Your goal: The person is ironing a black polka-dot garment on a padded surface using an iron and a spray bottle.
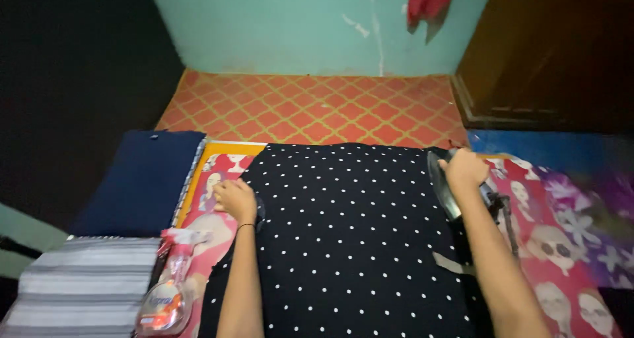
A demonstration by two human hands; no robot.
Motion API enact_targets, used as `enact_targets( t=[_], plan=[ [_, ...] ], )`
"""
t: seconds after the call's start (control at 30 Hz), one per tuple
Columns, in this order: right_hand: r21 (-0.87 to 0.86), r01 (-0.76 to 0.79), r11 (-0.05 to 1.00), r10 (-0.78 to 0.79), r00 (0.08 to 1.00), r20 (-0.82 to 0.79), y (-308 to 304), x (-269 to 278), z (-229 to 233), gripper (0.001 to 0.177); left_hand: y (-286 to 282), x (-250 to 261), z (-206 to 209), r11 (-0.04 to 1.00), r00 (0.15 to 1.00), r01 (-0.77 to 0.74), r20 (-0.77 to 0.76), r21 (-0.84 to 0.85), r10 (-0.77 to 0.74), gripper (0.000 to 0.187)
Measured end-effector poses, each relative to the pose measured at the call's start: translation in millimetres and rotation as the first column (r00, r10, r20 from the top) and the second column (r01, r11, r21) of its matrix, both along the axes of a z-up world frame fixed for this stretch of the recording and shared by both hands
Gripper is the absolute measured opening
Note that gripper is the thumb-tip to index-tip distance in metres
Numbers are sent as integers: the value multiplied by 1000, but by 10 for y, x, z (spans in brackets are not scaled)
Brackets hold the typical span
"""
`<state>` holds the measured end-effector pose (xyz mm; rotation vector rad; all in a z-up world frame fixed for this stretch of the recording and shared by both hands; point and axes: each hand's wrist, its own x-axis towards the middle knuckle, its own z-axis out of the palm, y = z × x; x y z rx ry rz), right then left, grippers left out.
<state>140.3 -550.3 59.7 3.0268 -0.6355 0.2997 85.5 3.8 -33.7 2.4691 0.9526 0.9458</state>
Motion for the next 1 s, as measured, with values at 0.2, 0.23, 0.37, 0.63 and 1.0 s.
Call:
enact_targets(
  t=[0.2, 0.23, 0.37, 0.63, 1.0],
  plan=[
    [-35, 107, 994, -107, 994, -5, -1064, -274, -117, 65, 117, 88, -123, 1000, 998, -28, -56, 8, 28, 37],
    [-62, 109, 992, -109, 994, 9, -1209, -350, -131, 66, 140, 87, -107, 999, 997, -35, -75, -5, 35, 38],
    [15, 200, 980, -200, 980, 10, -1636, -731, -3, 66, 233, -5, 163, 984, 990, 25, -131, -174, -48, 42],
    [464, 149, 873, -275, 937, 216, -2521, -1152, 218, 72, 188, -1142, 522, 882, 898, 439, 49, -173, -438, 60],
    [536, -805, 253, -595, 308, 743, -2239, -1289, -672, 33, 0, -2809, 413, 923, 925, 364, -162, 126, -343, 56]
  ],
)
